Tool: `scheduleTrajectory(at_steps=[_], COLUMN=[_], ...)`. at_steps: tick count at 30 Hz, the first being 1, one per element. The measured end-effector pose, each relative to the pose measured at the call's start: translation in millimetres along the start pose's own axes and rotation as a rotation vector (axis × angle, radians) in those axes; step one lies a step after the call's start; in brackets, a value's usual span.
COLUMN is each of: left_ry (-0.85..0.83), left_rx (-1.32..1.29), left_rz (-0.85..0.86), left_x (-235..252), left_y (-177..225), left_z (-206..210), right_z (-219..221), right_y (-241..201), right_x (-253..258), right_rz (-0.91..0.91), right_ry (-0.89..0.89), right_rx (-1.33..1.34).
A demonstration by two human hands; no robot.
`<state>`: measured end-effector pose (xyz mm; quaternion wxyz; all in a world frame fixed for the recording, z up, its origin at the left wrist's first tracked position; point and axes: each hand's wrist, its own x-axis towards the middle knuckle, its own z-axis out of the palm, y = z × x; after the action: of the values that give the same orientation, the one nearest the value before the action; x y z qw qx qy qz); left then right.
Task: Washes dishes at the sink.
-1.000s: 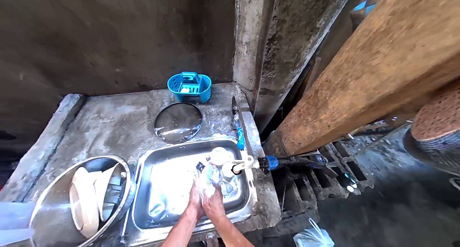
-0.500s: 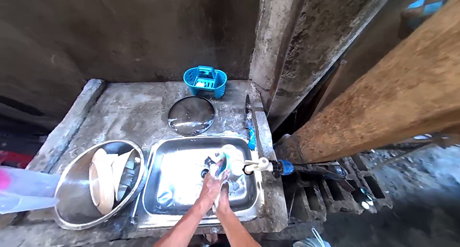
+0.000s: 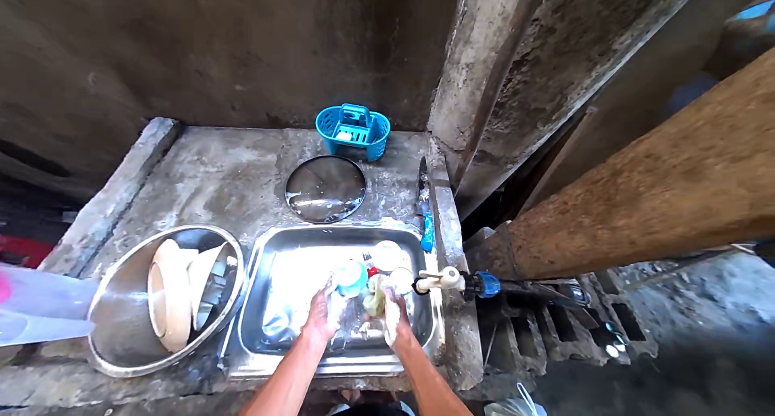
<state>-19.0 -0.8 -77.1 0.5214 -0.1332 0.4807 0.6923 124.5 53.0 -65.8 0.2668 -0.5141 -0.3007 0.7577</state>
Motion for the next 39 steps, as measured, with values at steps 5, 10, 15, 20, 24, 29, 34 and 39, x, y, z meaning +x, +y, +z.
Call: scheduleTrajectory(at_steps=[5,10,15,20,24,29,34,39], left_ry=[0.147,0.075,-0.146,-0.429,-0.387,-0.171,-0.101,0.008], left_rx=[0.259,0.556,0.639,0.532,0.556,0.489,0.326,0.274], left_rz=[0.14,0.257,0.28,0.177,0.038,-0.109,-0.14,-0.008], left_x=[2,-5,-38,-50,-63,-49,-24,-19], left_y=[-16,-24,-39,-70,-74,-80,-91,-100], left_z=[3,19,64,91,113,129,114,92], right_z=[0,-2,-11,-33,-56,-85,-88,-54], right_y=[-11,-51,-106,-139,-138,-122,-58,-56], right_x=[-9,-72,-118,-102,-89,-101,-89,-23], right_rz=[-0.078,-0.432,-1.408,-1.193,-1.111,-1.296,-0.621,-0.311], right_ry=[-0.254,-0.214,0.079,0.107,-0.096,0.141,0.324,0.211], right_rx=[-1.043,-1.33,-0.918,-1.316,-0.754,-0.237,-0.727,-1.123])
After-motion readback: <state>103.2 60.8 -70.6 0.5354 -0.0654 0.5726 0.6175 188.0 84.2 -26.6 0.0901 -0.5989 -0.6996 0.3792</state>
